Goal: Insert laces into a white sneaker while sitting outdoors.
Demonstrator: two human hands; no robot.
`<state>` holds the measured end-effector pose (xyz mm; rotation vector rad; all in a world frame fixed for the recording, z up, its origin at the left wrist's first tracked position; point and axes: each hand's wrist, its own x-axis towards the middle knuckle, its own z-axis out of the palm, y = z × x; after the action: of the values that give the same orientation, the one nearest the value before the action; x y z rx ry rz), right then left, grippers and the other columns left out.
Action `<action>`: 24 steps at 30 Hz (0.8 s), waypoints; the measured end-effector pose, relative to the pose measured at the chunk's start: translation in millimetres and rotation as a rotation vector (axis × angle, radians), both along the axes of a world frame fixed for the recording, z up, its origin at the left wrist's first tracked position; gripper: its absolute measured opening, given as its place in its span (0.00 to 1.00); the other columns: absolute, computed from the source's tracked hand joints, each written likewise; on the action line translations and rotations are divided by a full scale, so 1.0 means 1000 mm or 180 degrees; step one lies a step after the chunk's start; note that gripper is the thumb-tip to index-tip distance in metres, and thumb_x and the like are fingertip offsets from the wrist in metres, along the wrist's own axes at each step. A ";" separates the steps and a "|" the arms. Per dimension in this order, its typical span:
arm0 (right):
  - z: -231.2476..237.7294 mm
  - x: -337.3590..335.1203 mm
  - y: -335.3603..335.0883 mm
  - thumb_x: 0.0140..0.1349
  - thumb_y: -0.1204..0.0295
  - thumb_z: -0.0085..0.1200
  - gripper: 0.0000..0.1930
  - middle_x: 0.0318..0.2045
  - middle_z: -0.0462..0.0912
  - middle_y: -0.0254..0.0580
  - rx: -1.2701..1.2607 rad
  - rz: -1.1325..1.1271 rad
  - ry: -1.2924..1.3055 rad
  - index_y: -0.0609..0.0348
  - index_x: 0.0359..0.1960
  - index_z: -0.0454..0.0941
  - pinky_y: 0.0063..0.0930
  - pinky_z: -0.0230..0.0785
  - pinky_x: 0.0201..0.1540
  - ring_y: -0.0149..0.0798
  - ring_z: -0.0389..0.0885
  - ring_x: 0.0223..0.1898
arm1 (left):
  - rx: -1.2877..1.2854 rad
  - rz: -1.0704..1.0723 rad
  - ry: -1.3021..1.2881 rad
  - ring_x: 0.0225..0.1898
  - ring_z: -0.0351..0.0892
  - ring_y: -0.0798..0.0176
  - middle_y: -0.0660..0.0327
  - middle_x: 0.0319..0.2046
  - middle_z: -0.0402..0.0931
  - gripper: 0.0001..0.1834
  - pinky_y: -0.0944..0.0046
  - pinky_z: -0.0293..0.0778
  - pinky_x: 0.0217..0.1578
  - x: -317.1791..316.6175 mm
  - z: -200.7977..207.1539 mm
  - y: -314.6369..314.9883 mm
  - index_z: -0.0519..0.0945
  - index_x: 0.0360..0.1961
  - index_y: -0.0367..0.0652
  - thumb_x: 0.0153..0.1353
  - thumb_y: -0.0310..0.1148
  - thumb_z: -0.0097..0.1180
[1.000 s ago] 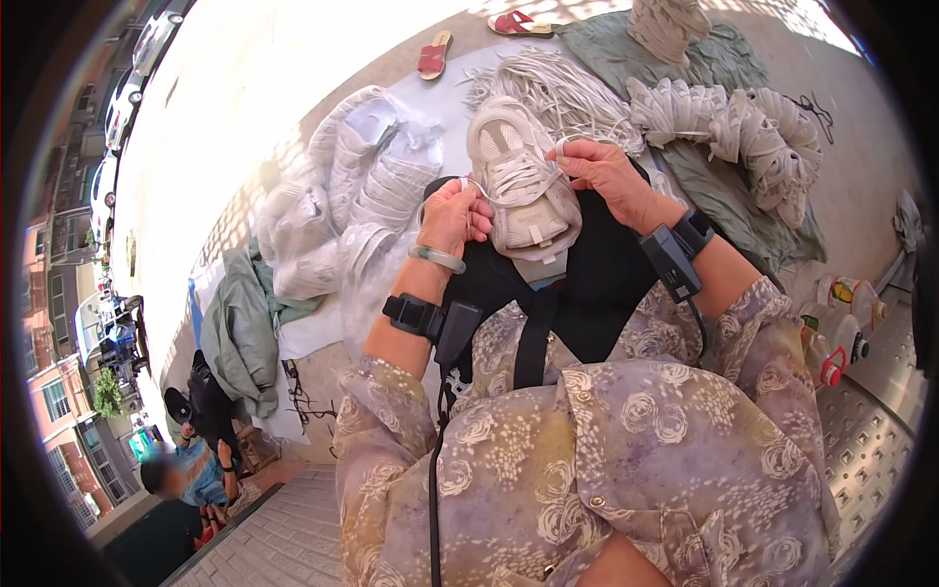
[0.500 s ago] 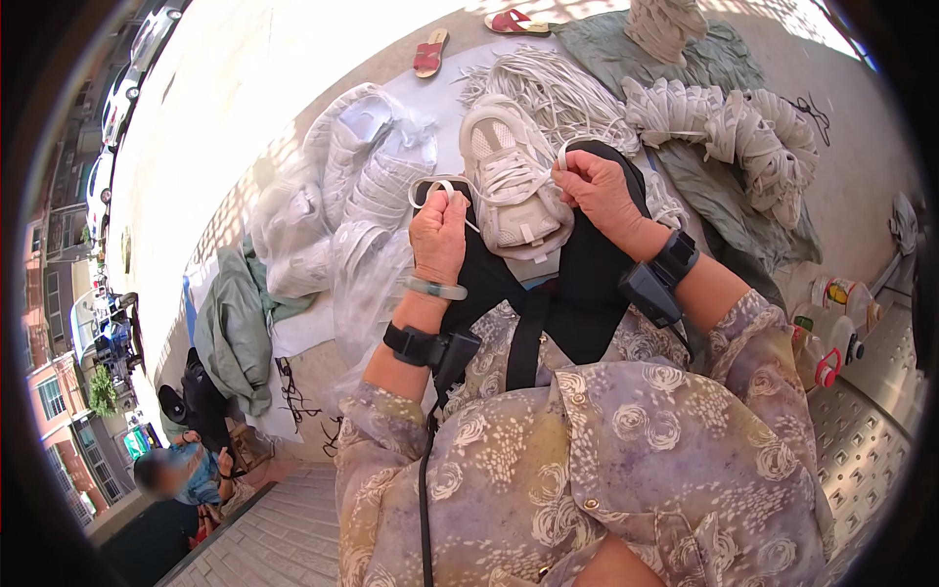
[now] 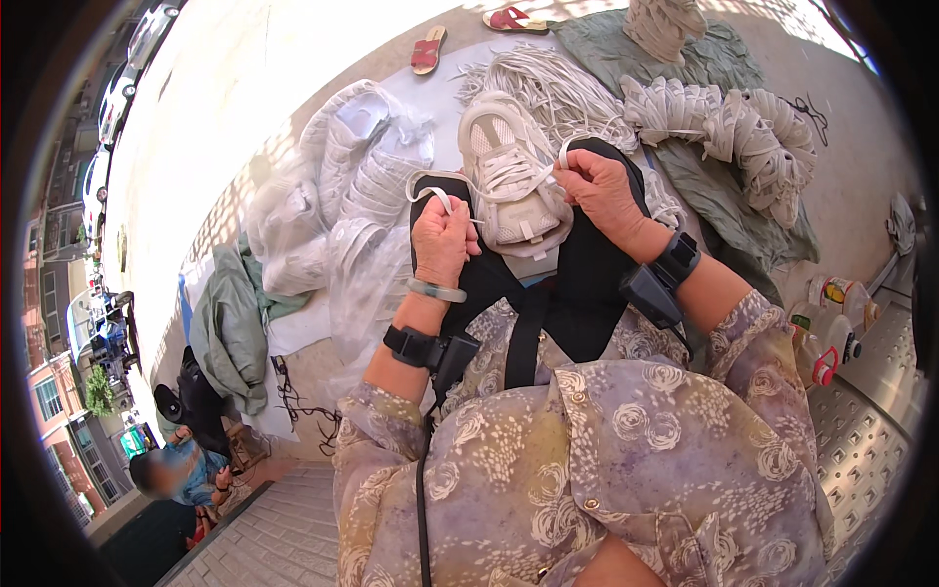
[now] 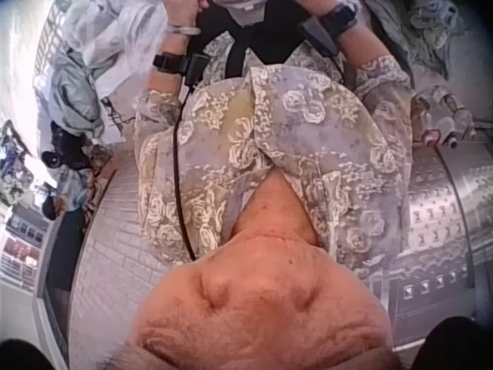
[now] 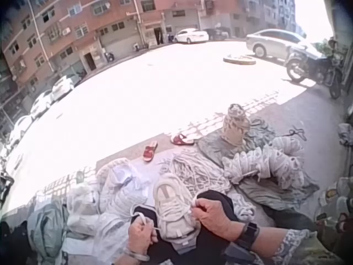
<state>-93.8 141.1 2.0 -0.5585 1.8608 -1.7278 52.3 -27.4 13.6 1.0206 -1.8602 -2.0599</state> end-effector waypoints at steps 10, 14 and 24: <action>-0.016 0.000 -0.011 0.53 0.75 0.53 0.05 0.17 0.73 0.30 0.0046 0.0191 -0.0121 0.65 0.26 0.74 0.17 0.65 0.24 0.21 0.70 0.19 | -0.0094 0.0073 0.0084 0.11 0.66 0.76 0.67 0.14 0.69 0.05 0.79 0.58 0.09 0.000 -0.001 0.000 0.69 0.31 0.44 0.59 0.32 0.50; -0.026 0.001 -0.008 0.51 0.74 0.57 0.10 0.18 0.73 0.34 0.0178 -0.0065 0.0483 0.63 0.32 0.71 0.19 0.65 0.27 0.24 0.69 0.21 | -0.0237 0.0241 0.0261 0.11 0.65 0.76 0.67 0.14 0.69 0.04 0.78 0.59 0.10 -0.011 -0.005 0.005 0.69 0.30 0.43 0.59 0.30 0.49; -0.014 0.002 0.003 0.56 0.77 0.53 0.07 0.16 0.70 0.29 -0.0036 0.0254 -0.0088 0.60 0.26 0.65 0.15 0.59 0.18 0.19 0.66 0.16 | -0.1185 0.0155 0.0315 0.11 0.64 0.76 0.66 0.13 0.67 0.02 0.76 0.61 0.12 -0.016 -0.040 0.000 0.67 0.31 0.40 0.58 0.26 0.47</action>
<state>-92.3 144.5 -11.6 -0.6022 1.7865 -1.6868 36.2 -27.0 -26.5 0.8414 -2.0391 -1.6183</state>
